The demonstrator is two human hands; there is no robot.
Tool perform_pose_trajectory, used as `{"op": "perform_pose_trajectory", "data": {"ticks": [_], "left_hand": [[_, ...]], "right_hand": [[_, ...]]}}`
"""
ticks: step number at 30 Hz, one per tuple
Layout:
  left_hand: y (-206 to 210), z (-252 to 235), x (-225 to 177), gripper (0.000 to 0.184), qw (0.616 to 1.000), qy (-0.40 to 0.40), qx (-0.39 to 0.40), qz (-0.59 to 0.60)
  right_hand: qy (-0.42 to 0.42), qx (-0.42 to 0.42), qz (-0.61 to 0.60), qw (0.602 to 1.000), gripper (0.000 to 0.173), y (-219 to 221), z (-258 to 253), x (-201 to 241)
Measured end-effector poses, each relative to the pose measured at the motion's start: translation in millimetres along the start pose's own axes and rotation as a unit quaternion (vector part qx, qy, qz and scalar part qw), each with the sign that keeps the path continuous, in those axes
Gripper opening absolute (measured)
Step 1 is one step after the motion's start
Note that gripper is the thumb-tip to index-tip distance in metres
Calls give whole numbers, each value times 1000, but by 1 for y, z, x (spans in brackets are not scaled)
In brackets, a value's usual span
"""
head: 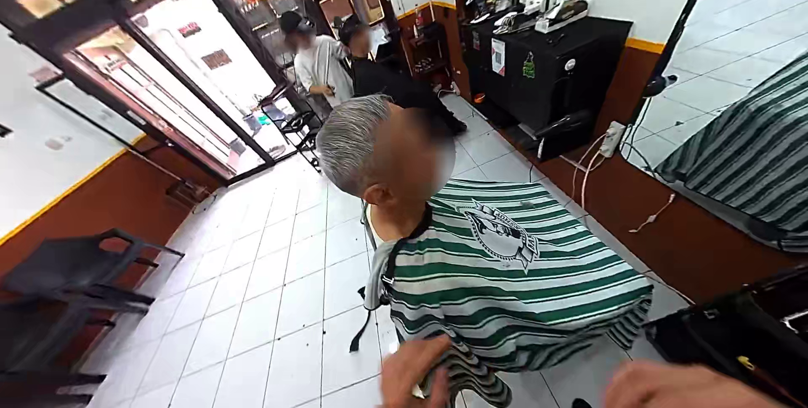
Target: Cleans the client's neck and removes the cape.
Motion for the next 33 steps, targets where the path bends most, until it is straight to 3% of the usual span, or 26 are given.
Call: {"op": "perform_pose_trajectory", "data": {"ticks": [2,5,7,9,12,15,18,20,23,26,31,33], "left_hand": [[-61,-74,0,25,993,90,-34,-72],[-97,-211,5,31,978,140,-28,-153],[-85,-292,19,39,977,104,54,-177],[-59,-358,37,46,968,72,125,-203],[-10,-417,68,49,937,28,250,-242],[27,-429,84,47,892,-11,349,-286],[47,-406,51,39,849,-100,378,-356],[47,-402,51,34,858,-64,371,-349],[33,-405,64,37,881,54,372,-288],[20,-398,56,38,891,102,351,-269],[0,-387,44,34,907,79,323,-259],[-6,-387,46,33,917,64,310,-245]], "right_hand": [[-49,2,61,997,38,-30,-31,24],[-86,-164,138,973,32,-107,-88,51],[-95,-276,104,951,28,-156,-134,67],[-83,-350,89,929,39,-204,-187,72],[-50,-343,168,923,52,-250,-279,57],[-17,-306,224,925,44,-265,-358,28],[-18,-211,271,939,35,-245,-420,13],[-25,-142,284,948,33,-225,-454,2],[-18,-58,286,956,34,-193,-488,-14],[-35,2,280,959,35,-164,-488,-15],[-164,85,208,961,24,-165,-402,40],[-107,22,237,965,27,-192,-407,32]]}}
Point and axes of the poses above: each hand's wrist, its own z-axis away from the middle knuckle, its own y-axis out of the palm, x = y × z, the point moved 9 cm from there along -z, towards the middle knuckle, and after that the axes turned 5 degrees about -x, right-handed, at the moved point
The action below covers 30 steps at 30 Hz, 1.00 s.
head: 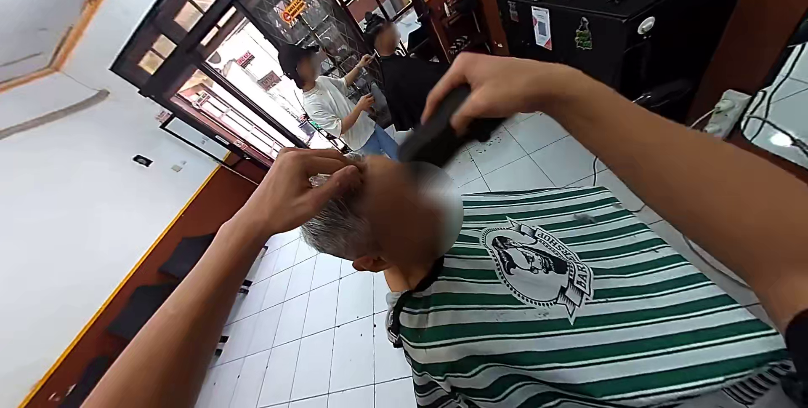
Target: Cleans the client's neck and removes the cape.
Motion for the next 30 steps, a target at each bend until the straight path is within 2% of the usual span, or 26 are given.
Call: {"op": "perform_pose_trajectory", "data": {"ticks": [2,3,4,6,8,9,10,12,13,14,16,18,19,20,23,24,27,30], "left_hand": [[-2,-2,2,32,1000,-10,-17,20],[-2,-2,1,31,999,-14,-28,29],[-4,-2,1,32,998,-14,-40,39],[-15,3,1,33,996,-8,-75,57],[-30,3,9,34,991,-7,-121,57],[-34,-2,13,34,990,-14,-131,46],[-33,-9,18,35,991,-27,-126,32],[-22,-30,24,39,994,-70,-81,-4],[-15,-38,25,41,995,-81,-57,-15],[-9,-44,24,42,996,-81,-38,-23],[-1,-49,20,42,997,-69,2,-26],[11,-45,14,41,997,-53,51,-22],[18,-43,11,40,996,-40,74,-24],[25,-40,7,38,995,-23,88,-28],[31,-32,-2,38,995,22,87,-47],[27,-27,-7,38,995,37,77,-53],[12,-4,-22,35,995,68,54,-53],[-1,12,-25,35,998,52,19,-19]], "right_hand": [[54,-78,66,993,33,0,-23,-29],[42,-82,71,993,35,13,-29,-32],[8,-69,59,996,32,27,-26,-24],[-119,-43,15,992,20,42,8,17],[-204,-7,-48,978,22,34,50,49],[-198,-13,-53,979,25,25,56,49],[-157,-53,-15,986,27,18,51,37],[-17,-133,67,989,33,14,21,-4],[30,-138,86,986,36,24,12,-19],[24,-123,93,988,36,35,11,-16],[-108,-81,60,989,28,52,37,27],[-212,-27,-24,976,24,45,65,59],[-202,-32,-38,978,25,35,66,55],[-152,-66,-3,986,25,23,56,40],[69,-155,102,980,33,11,12,-24],[95,-159,118,976,36,17,2,-33],[46,-108,104,988,37,45,-17,-23],[-57,-25,76,995,28,54,4,17]]}}
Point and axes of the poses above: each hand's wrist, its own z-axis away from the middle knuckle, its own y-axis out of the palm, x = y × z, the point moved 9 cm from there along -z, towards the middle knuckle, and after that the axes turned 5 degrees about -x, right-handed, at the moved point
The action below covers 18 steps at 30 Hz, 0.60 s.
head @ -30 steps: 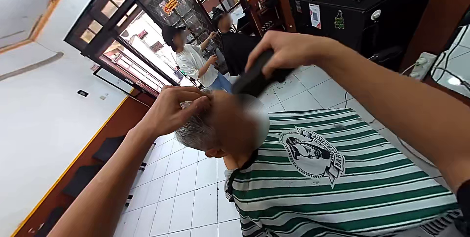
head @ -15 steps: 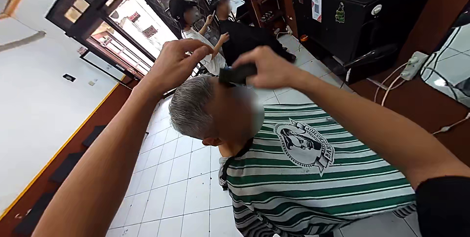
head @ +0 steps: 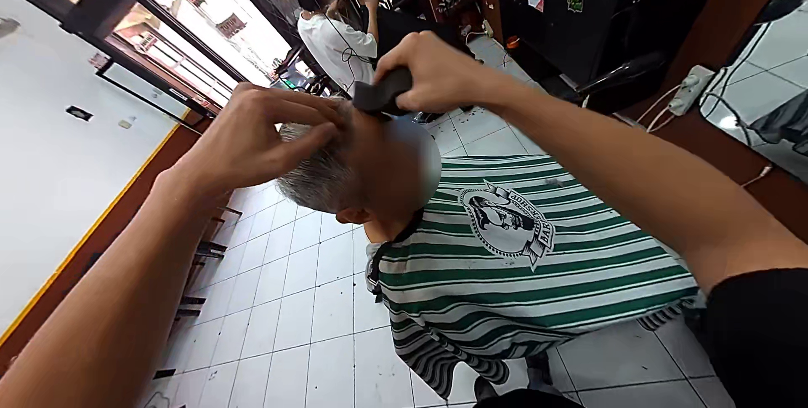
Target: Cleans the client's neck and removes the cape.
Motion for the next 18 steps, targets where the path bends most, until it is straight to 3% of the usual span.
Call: {"op": "perform_pose_trajectory", "data": {"ticks": [2,3,5,7,8,12,15,16,18], "left_hand": [[-16,3,8,34,997,-24,-63,37],[-22,0,16,34,994,-43,-94,48],[-22,-11,31,36,989,-95,-112,36],[-21,-26,42,37,983,-140,-116,-1],[-22,-31,47,38,981,-154,-122,-10],[-23,-27,61,44,978,-173,-114,-2],[-18,-11,66,46,979,-186,-84,0],[-17,-8,69,45,978,-191,-84,4],[-11,-11,77,42,977,-198,-77,18]], "right_hand": [[-115,21,-85,990,20,-19,30,42],[-131,38,-129,982,21,-31,40,51],[-28,-24,-107,994,23,-42,35,21],[121,-97,12,988,32,-36,7,-35],[150,-91,51,983,38,-24,-8,-53],[69,-11,1,998,35,14,-25,-39],[-59,14,-98,993,23,-22,2,7],[-67,24,-131,989,22,-38,8,13],[7,-22,-106,994,25,-58,0,-8]]}}
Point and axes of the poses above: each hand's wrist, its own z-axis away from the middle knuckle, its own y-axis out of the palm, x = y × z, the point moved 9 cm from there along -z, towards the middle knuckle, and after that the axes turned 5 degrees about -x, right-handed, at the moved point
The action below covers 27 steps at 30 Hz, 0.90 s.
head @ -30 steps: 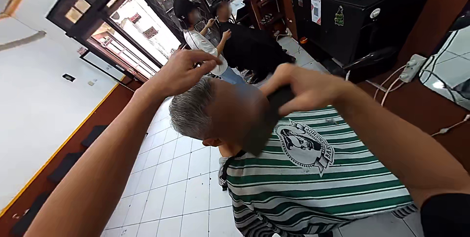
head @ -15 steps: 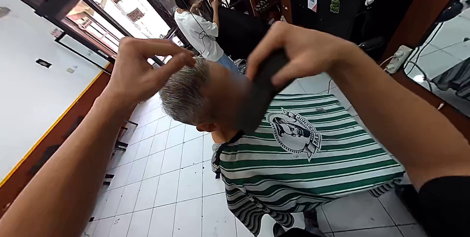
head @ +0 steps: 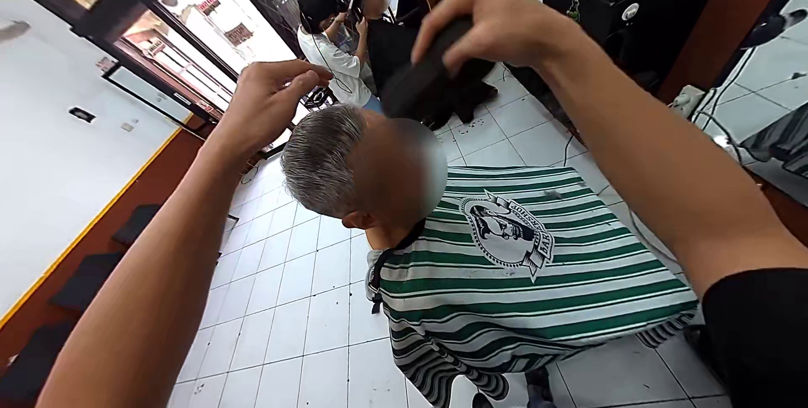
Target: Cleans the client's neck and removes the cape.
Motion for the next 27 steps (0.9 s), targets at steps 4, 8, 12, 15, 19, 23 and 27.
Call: {"op": "perform_pose_trajectory", "data": {"ticks": [4,8,12,15,19,23,27], "left_hand": [[12,-20,-1,45,1000,-10,18,-22],[-11,11,-7,49,1000,13,-20,-19],[-16,29,-10,45,998,40,-44,-11],[-3,13,-20,45,999,37,-15,-24],[10,-3,-27,43,997,60,32,-41],[40,1,-36,41,986,133,88,-47],[32,36,-65,38,978,194,63,-30]], "right_hand": [[53,-23,156,986,35,38,-35,-43],[-146,-21,101,984,26,71,40,55],[-144,-115,122,975,29,54,74,57],[-148,-98,207,962,32,92,74,56],[-280,-95,85,951,21,97,107,98],[-19,-236,171,956,34,18,23,-11],[69,-75,107,989,35,53,-38,-78]]}}
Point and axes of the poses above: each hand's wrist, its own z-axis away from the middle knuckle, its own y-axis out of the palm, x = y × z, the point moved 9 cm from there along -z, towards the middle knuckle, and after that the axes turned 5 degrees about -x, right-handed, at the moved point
